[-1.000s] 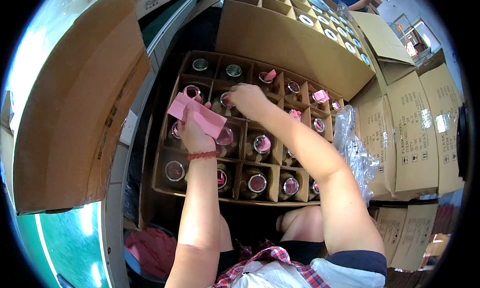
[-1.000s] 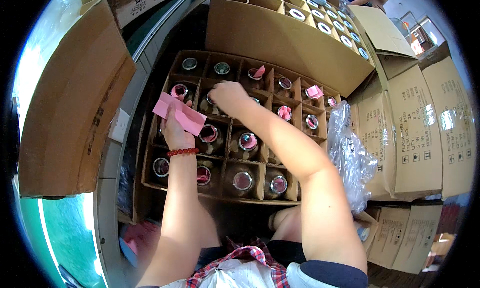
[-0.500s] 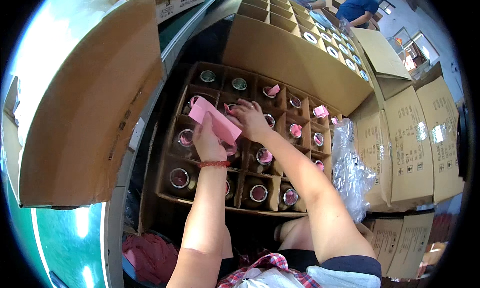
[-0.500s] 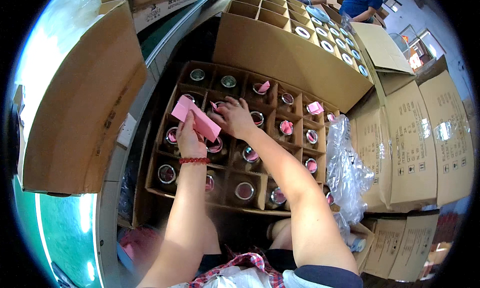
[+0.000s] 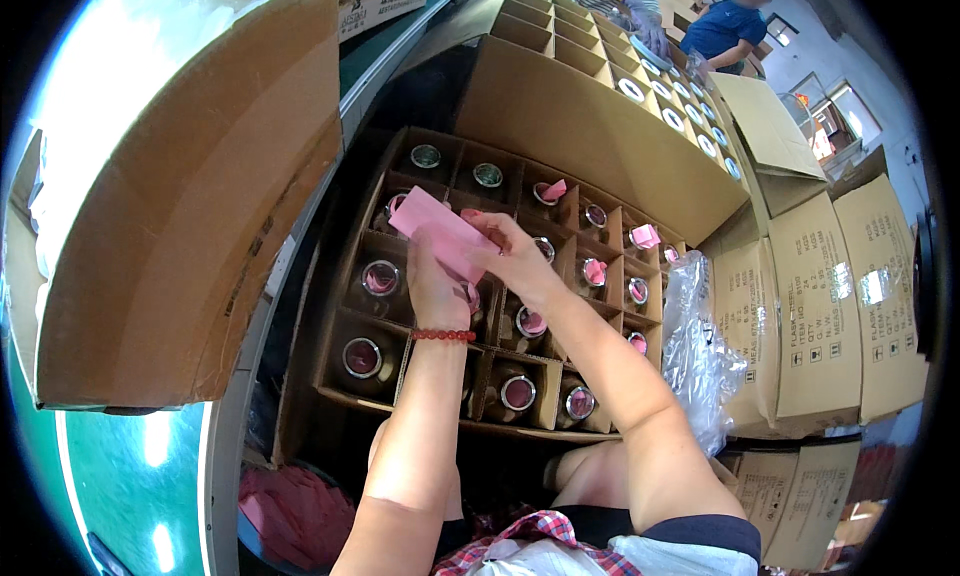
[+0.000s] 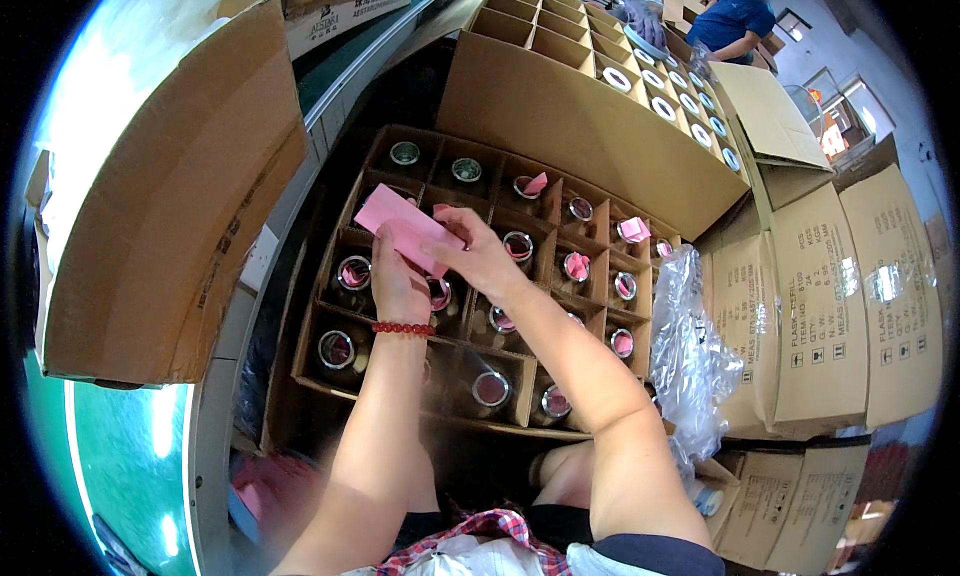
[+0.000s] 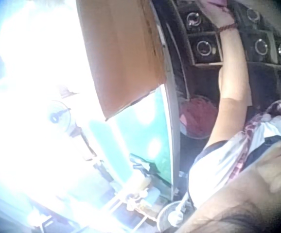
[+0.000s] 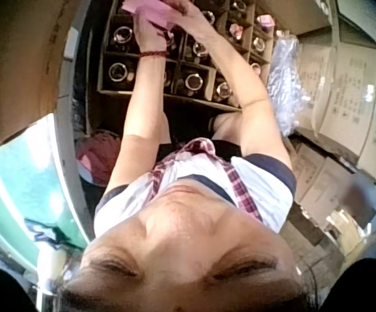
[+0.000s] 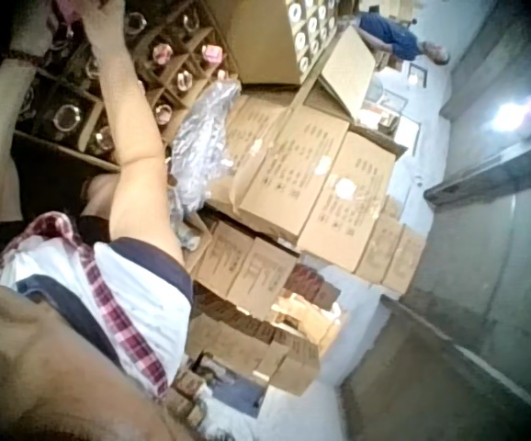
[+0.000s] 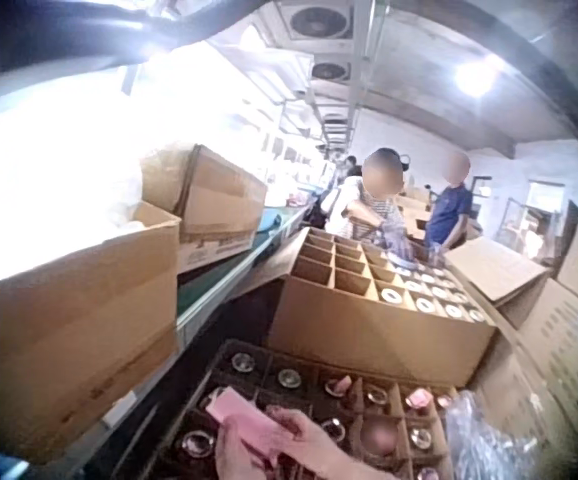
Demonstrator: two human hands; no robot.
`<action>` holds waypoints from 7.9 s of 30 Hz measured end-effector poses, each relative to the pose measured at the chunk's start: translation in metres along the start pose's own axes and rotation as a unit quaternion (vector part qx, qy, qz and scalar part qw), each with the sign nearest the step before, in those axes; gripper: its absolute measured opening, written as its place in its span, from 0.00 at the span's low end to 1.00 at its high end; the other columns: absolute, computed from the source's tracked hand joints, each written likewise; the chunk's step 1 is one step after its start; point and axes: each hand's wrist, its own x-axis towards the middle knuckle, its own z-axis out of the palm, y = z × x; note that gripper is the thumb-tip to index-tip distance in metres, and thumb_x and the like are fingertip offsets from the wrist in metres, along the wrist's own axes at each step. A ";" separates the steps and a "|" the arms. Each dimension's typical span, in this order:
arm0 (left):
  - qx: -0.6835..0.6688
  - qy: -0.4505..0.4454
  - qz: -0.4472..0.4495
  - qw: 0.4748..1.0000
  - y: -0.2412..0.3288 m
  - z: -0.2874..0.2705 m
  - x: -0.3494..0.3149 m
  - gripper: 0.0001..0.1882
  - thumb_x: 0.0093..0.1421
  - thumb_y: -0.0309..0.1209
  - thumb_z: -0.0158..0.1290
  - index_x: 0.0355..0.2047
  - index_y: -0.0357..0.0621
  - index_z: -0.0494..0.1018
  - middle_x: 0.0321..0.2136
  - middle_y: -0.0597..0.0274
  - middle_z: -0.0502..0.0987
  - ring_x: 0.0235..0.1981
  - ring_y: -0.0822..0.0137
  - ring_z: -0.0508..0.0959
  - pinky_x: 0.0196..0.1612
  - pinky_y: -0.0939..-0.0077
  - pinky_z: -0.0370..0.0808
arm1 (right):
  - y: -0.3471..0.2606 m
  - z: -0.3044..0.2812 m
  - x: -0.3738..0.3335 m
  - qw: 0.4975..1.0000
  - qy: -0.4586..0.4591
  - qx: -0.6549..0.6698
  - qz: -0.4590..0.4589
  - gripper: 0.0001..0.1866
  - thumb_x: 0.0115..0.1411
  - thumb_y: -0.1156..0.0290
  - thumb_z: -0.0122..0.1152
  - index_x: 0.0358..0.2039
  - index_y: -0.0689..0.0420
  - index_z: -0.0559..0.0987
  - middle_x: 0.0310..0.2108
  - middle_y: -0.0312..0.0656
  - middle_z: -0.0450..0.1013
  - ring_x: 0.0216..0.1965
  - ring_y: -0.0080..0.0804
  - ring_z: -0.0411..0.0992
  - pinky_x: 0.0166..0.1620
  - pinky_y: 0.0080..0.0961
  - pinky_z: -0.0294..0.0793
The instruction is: The person places pink paper pieces into small jars arranged in a cardboard tray, then places white plastic rings on top of each jar. The person also handles a large plastic container, opening and closing its lid, and places it into a plastic bag.
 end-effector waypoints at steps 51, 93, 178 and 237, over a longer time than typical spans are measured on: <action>0.276 -0.040 0.172 0.945 0.066 -0.044 -0.069 0.12 0.59 0.33 0.52 0.40 0.39 0.68 0.28 0.63 0.74 0.30 0.70 0.75 0.33 0.74 0.72 | -0.008 -0.038 -0.041 0.805 -0.027 -0.563 -0.186 0.20 0.63 0.61 0.50 0.50 0.62 0.72 0.59 0.52 0.60 0.61 0.46 0.55 0.63 0.36 0.50; 0.524 -0.241 0.062 0.814 0.136 -0.093 -0.256 0.10 0.62 0.27 0.49 0.42 0.35 0.70 0.30 0.67 0.74 0.28 0.78 0.71 0.32 0.86 0.68 | -0.061 0.141 -0.231 0.997 0.036 -0.052 -0.038 0.12 0.64 0.71 0.49 0.45 0.63 0.72 0.37 0.38 0.72 0.39 0.20 0.68 0.43 0.19 0.68; 0.239 -0.082 -0.154 0.955 -0.015 -0.019 -0.035 0.08 0.64 0.34 0.46 0.36 0.45 0.71 0.33 0.67 0.76 0.30 0.72 0.72 0.35 0.75 0.70 | 0.170 -0.425 -0.287 0.782 0.429 -0.342 0.296 0.11 0.59 0.70 0.49 0.39 0.57 0.77 0.34 0.47 0.75 0.35 0.38 0.73 0.42 0.33 0.71; 0.700 -0.177 0.078 0.687 0.137 -0.099 -0.298 0.07 0.62 0.21 0.46 0.39 0.33 0.72 0.33 0.59 0.76 0.29 0.72 0.77 0.36 0.80 0.74 | -0.006 -0.289 -0.243 0.760 0.119 -0.633 0.084 0.30 0.64 0.51 0.37 0.64 0.48 0.56 0.67 0.39 0.46 0.67 0.41 0.45 0.66 0.53 0.40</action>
